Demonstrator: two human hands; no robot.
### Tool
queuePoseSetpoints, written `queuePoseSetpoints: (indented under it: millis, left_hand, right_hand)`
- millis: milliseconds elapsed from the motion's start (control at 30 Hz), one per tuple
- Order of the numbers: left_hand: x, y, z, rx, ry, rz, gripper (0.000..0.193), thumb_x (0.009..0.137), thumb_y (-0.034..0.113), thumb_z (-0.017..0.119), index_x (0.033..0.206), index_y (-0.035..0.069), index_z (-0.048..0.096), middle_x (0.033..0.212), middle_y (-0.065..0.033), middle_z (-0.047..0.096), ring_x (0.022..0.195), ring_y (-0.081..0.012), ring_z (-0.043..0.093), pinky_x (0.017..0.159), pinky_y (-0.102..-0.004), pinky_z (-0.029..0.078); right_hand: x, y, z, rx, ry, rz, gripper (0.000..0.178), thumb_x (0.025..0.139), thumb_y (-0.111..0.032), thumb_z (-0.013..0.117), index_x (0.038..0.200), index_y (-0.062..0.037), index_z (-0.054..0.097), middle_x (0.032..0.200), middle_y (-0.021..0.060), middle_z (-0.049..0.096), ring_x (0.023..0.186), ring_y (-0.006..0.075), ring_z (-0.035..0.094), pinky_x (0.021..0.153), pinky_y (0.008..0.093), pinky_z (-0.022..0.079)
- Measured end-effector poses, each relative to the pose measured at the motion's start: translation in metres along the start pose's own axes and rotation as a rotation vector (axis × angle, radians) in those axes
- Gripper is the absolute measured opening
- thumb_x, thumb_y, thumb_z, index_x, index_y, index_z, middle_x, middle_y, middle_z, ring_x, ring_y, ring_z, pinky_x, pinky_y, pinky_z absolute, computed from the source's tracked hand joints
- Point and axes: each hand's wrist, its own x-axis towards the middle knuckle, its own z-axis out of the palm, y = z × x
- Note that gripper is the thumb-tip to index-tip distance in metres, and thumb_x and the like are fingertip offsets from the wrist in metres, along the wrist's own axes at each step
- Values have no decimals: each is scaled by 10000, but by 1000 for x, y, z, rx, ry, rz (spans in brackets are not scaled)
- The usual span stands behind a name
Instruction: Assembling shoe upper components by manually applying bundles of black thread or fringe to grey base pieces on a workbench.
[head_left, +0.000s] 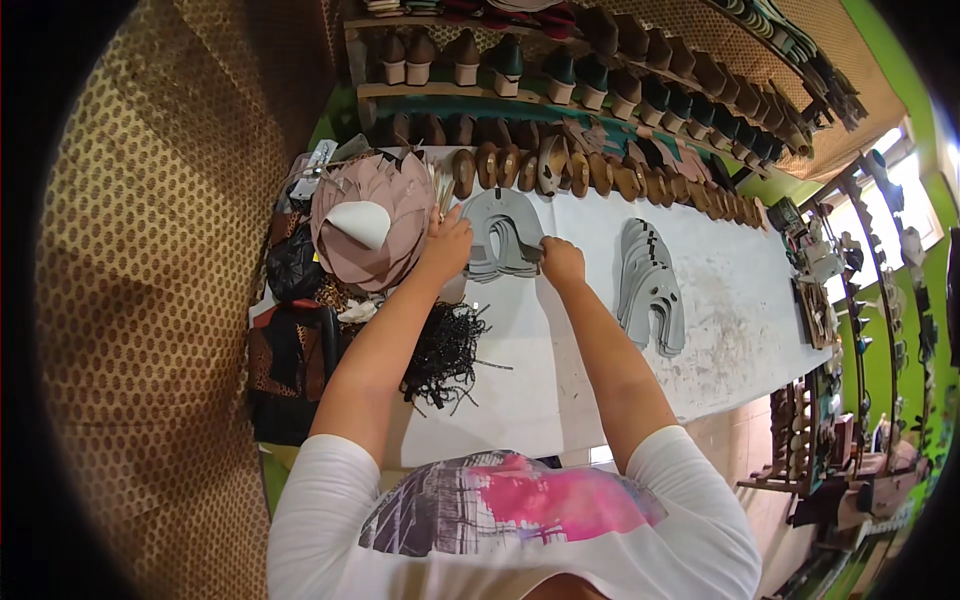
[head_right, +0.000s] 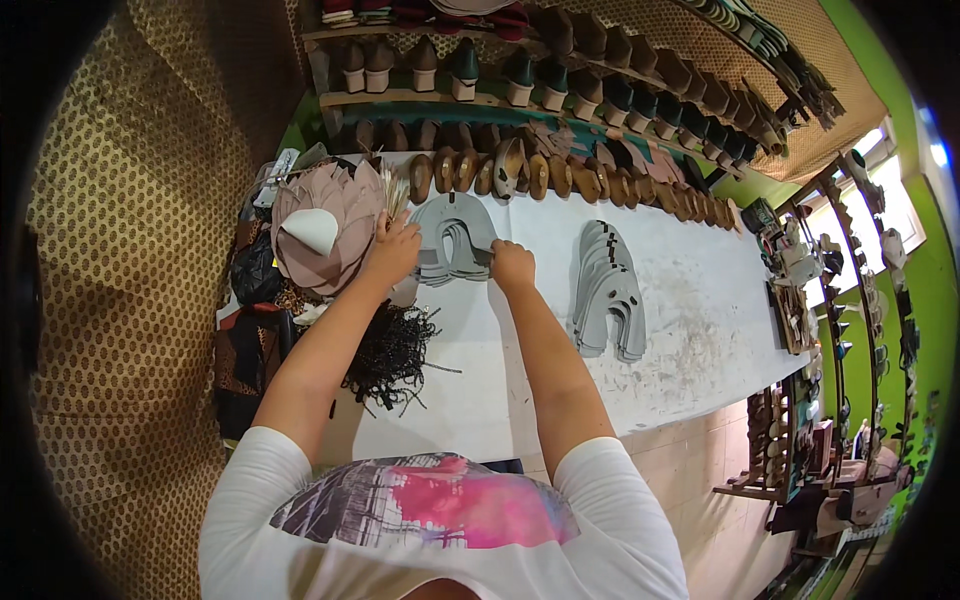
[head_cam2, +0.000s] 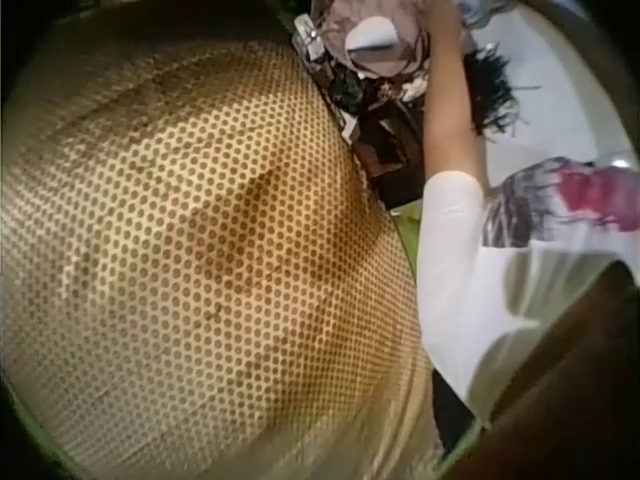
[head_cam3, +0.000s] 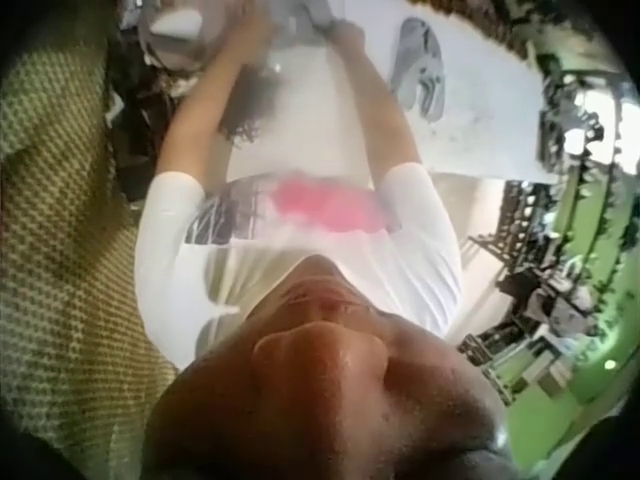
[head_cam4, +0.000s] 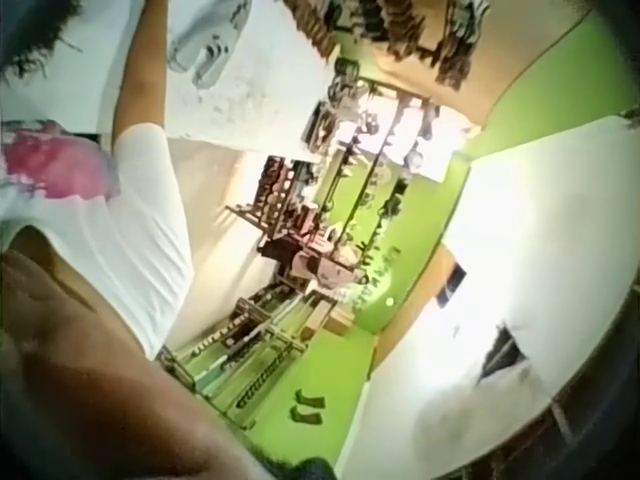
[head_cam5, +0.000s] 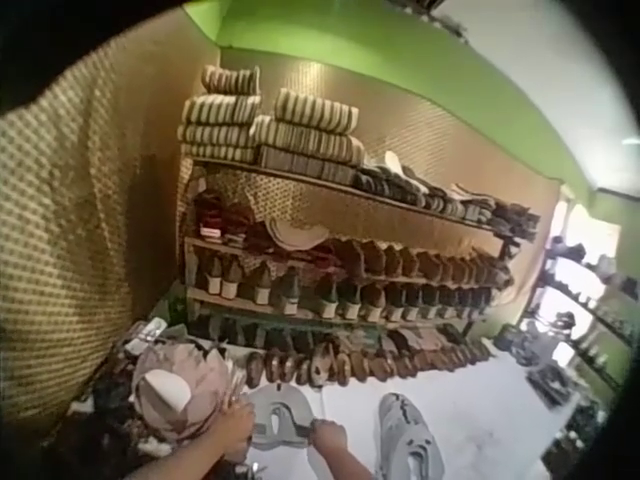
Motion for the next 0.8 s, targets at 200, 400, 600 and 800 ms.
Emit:
queuePoseSetpoints:
  millis: [200, 400, 600, 800]
  left_hand:
    - [1, 3, -11, -35, 62, -77, 72, 726, 129, 553, 760, 95, 608, 992, -28, 565, 1182, -251, 400, 1014, -557, 173]
    - [-7, 22, -47, -221, 60, -209, 99, 694, 168, 680, 720, 127, 594, 1055, 18, 562, 1184, -248, 392, 997, -577, 159]
    - [-48, 65, -72, -298, 68, -185, 104, 714, 198, 680, 730, 135, 599, 1070, 25, 559, 1189, -248, 390, 997, -574, 148]
    - [-92, 127, -99, -401, -140, -94, 68, 730, 190, 657, 771, 151, 620, 1116, 18, 541, 1200, -248, 381, 998, -579, 150]
  right_hand:
    - [-6, 3, -19, 79, 27, -27, 115, 748, -156, 575, 830, -100, 633, 827, 68, 639, 777, 273, 597, 678, 389, 473]
    - [-25, -1, -41, 307, 242, -200, 136, 675, -85, 635, 801, -55, 596, 785, 105, 616, 737, 285, 583, 661, 384, 461]
    - [-76, -6, -64, 458, 182, -361, 127, 637, -20, 595, 741, -58, 531, 753, 75, 585, 772, 271, 564, 744, 394, 435]
    - [-155, 32, -66, 344, 82, -413, 191, 639, -17, 593, 812, -99, 596, 826, 49, 616, 948, 249, 558, 853, 402, 401]
